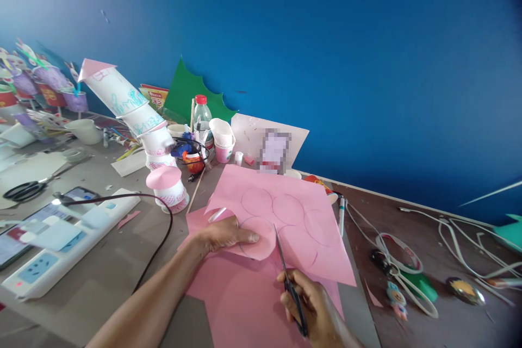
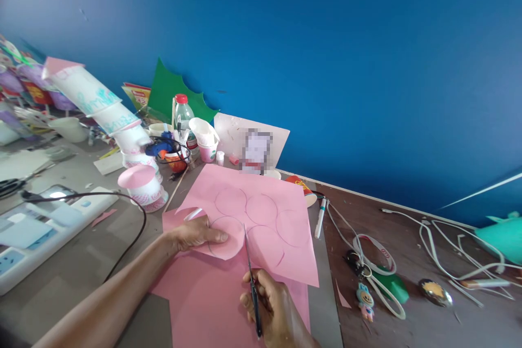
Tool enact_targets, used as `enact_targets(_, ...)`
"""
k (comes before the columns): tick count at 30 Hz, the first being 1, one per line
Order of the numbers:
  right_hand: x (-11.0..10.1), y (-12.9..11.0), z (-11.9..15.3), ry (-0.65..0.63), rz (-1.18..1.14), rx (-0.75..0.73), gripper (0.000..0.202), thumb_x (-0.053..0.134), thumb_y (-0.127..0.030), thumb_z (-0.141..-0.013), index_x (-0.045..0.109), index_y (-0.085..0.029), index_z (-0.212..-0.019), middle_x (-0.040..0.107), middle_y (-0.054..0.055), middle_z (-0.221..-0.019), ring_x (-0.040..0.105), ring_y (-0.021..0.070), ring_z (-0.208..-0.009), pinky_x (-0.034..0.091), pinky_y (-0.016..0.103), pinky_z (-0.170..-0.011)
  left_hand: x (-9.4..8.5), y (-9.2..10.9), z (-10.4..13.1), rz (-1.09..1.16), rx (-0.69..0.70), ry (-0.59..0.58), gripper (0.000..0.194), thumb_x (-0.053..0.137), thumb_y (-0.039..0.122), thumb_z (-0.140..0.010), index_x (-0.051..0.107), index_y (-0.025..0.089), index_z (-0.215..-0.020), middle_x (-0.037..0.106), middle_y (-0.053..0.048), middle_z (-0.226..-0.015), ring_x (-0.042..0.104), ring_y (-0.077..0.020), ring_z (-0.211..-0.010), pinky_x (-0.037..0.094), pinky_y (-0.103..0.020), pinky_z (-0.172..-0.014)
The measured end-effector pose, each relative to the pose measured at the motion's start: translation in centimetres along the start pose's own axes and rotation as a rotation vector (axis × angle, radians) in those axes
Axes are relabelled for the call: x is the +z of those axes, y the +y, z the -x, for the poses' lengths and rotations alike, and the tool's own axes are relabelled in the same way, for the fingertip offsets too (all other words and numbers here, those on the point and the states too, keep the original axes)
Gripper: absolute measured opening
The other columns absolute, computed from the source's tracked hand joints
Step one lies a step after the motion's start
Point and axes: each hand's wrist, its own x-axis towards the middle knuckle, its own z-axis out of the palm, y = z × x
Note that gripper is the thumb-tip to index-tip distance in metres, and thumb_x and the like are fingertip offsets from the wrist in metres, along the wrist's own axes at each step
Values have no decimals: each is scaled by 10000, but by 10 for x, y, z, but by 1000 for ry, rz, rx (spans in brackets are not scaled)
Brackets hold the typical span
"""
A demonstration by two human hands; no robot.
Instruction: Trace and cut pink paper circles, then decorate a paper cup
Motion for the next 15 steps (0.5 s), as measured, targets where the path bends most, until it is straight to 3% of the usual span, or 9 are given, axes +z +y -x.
enact_targets(8,-6,1,0,-56,37,-15,617,544,-745,-797,591,-156,-973,472,-46,-576,432,111,-511,336,244,-519,0,4,2,-9,-50,41,382,772,462,-610,695,189,-865,732,-37,-829,631,-283,-955,452,-309,-794)
enact_targets(15,-4,-7,2,-46,70,-20,596,526,-738,-811,571,-159,-945,456,-57,-551,407,102,-494,301,235,-499,-1,4,2,-11,17,-3,385,767,478,-614,692,182,-848,724,-41,-817,629,-274,-956,459,-310,-817)
